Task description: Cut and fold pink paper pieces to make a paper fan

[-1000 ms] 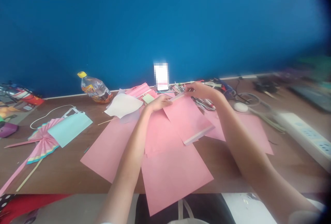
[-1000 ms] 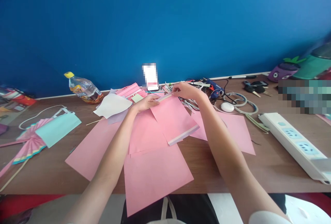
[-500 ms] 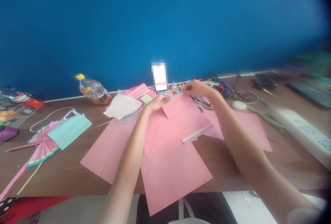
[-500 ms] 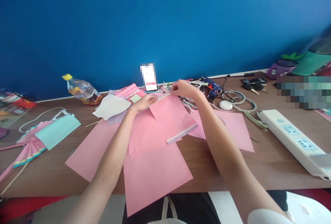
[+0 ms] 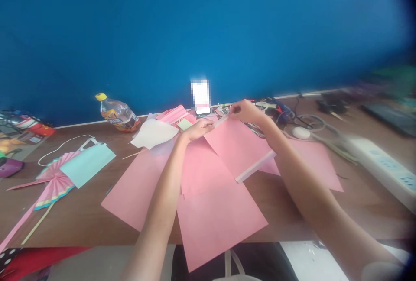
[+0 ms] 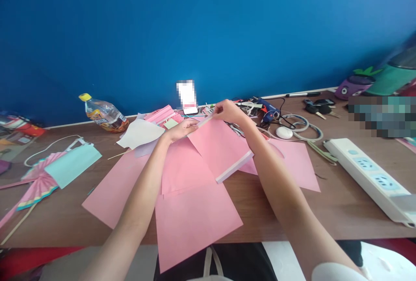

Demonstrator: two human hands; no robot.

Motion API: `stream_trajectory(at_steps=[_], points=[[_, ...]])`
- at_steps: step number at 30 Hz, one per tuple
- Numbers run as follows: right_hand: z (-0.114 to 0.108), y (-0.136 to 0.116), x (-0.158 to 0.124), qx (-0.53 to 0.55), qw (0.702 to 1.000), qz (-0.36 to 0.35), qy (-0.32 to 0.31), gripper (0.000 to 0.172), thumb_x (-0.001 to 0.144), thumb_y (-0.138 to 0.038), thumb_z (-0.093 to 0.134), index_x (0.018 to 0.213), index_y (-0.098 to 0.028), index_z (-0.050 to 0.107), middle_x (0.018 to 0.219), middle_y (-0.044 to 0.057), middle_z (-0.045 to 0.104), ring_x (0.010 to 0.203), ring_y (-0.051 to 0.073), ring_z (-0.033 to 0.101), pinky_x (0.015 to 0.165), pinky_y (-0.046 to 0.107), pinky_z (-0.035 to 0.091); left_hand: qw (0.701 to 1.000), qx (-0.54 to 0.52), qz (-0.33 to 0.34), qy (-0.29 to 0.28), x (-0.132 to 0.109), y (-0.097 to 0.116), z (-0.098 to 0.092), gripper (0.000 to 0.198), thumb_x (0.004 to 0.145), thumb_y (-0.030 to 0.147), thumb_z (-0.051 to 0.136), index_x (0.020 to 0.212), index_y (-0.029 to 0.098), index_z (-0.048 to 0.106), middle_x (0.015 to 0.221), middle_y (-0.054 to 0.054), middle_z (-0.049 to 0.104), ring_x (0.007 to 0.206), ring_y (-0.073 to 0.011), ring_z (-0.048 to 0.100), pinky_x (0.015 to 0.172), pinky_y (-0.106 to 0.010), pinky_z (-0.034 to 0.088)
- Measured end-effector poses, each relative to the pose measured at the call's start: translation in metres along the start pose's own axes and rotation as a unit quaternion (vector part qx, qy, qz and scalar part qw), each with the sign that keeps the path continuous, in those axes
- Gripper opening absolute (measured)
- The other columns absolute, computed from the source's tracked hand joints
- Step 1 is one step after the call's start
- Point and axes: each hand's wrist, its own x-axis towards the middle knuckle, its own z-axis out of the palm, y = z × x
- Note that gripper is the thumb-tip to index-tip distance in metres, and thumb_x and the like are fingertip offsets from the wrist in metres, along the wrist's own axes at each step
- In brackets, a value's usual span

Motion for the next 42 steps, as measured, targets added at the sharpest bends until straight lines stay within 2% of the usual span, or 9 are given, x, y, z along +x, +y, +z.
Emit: stream_trajectory(at_steps=[3, 6, 8, 12, 15, 22, 28, 35, 42], points=[[0.000, -0.006, -0.003, -0.006, 0.999, -0.019, -0.035, 0.015, 0.062, -0.027, 0.054, 0.066, -0.015, 0.062, 0.063, 0.000, 0.060, 0.059, 0.012, 0.048, 0.054, 0.023, 0.035, 0.998, -0.029, -0.046, -0.025, -0.002, 0.000, 0.000, 0.047, 0.078, 0.046, 0.062, 0.118, 0.021, 0.061, 0.114, -0.008, 0.063, 0.104, -0.0214, 0.057, 0.088, -0.030, 0.041], [0.001, -0.014, -0.004, -0.009, 0.997, -0.037, -0.073, 0.014, 0.062, -0.025, 0.053, 0.067, -0.016, 0.063, 0.064, 0.000, 0.060, 0.058, 0.012, 0.048, 0.054, 0.023, 0.035, 0.998, -0.041, -0.033, -0.028, -0.001, 0.005, 0.003, 0.044, 0.079, 0.047, 0.060, 0.114, 0.020, 0.062, 0.116, -0.008, 0.063, 0.106, -0.0222, 0.057, 0.089, -0.031, 0.041], [0.004, -0.018, -0.004, -0.017, 0.995, -0.045, -0.086, 0.014, 0.062, -0.025, 0.053, 0.068, -0.017, 0.063, 0.063, -0.001, 0.059, 0.057, 0.011, 0.048, 0.054, 0.023, 0.035, 0.999, -0.035, -0.006, -0.017, 0.001, 0.008, 0.006, 0.040, 0.080, 0.050, 0.059, 0.104, 0.018, 0.065, 0.109, -0.008, 0.063, 0.102, -0.0214, 0.057, 0.086, -0.030, 0.041], [0.009, -0.023, -0.002, -0.036, 0.993, -0.056, -0.097, 0.013, 0.064, -0.026, 0.055, 0.068, -0.017, 0.063, 0.062, -0.001, 0.058, 0.058, 0.011, 0.048, 0.053, 0.023, 0.033, 1.000, -0.021, 0.011, -0.004, 0.004, 0.012, 0.014, 0.037, 0.079, 0.052, 0.059, 0.080, 0.015, 0.059, 0.074, -0.001, 0.054, 0.070, -0.0129, 0.050, 0.066, -0.025, 0.036], [0.011, -0.025, -0.002, -0.028, 0.994, -0.058, -0.089, 0.010, 0.066, -0.025, 0.057, 0.071, -0.017, 0.061, 0.066, 0.000, 0.061, 0.060, 0.012, 0.049, 0.054, 0.022, 0.034, 1.000, -0.029, 0.008, 0.008, 0.004, 0.011, 0.017, 0.039, 0.080, 0.053, 0.058, 0.069, 0.016, 0.049, 0.063, 0.003, 0.039, 0.058, -0.0093, 0.037, 0.057, -0.024, 0.027], [0.011, -0.020, -0.003, 0.045, 0.995, 0.005, -0.091, 0.035, 0.075, -0.033, 0.063, 0.104, -0.023, 0.047, 0.078, 0.001, 0.069, 0.054, 0.011, 0.052, 0.047, 0.021, 0.032, 0.999, -0.030, 0.003, 0.028, 0.005, 0.007, 0.015, 0.038, 0.081, 0.051, 0.056, 0.069, 0.017, 0.047, 0.063, 0.003, 0.037, 0.058, -0.0096, 0.035, 0.057, -0.024, 0.026], [0.013, -0.018, -0.002, 0.058, 0.994, 0.013, -0.094, 0.036, 0.076, -0.036, 0.064, 0.106, -0.024, 0.049, 0.077, 0.000, 0.070, 0.053, 0.012, 0.054, 0.048, 0.022, 0.034, 0.999, -0.032, 0.002, 0.041, 0.009, 0.002, 0.021, 0.039, 0.080, 0.052, 0.056, 0.067, 0.017, 0.045, 0.064, 0.003, 0.038, 0.059, -0.0098, 0.036, 0.058, -0.024, 0.027], [0.008, -0.023, -0.004, 0.049, 0.995, -0.038, -0.072, 0.037, 0.074, -0.026, 0.062, 0.110, -0.020, 0.053, 0.083, 0.003, 0.069, 0.063, 0.013, 0.057, 0.056, 0.023, 0.039, 0.995, -0.029, 0.023, 0.088, 0.020, -0.008, 0.026, 0.048, 0.081, 0.061, 0.052, 0.062, 0.017, 0.043, 0.059, 0.003, 0.037, 0.056, -0.0096, 0.036, 0.056, -0.025, 0.026], [0.008, -0.025, -0.002, 0.032, 0.995, -0.084, -0.031, 0.025, 0.071, -0.020, 0.059, 0.096, -0.018, 0.060, 0.081, 0.004, 0.067, 0.073, 0.015, 0.060, 0.065, 0.025, 0.042, 0.983, -0.110, -0.045, 0.143, 0.018, -0.010, 0.037, 0.042, 0.081, 0.055, 0.054, 0.066, 0.016, 0.053, 0.057, 0.001, 0.046, 0.058, -0.0127, 0.044, 0.056, -0.028, 0.032]])
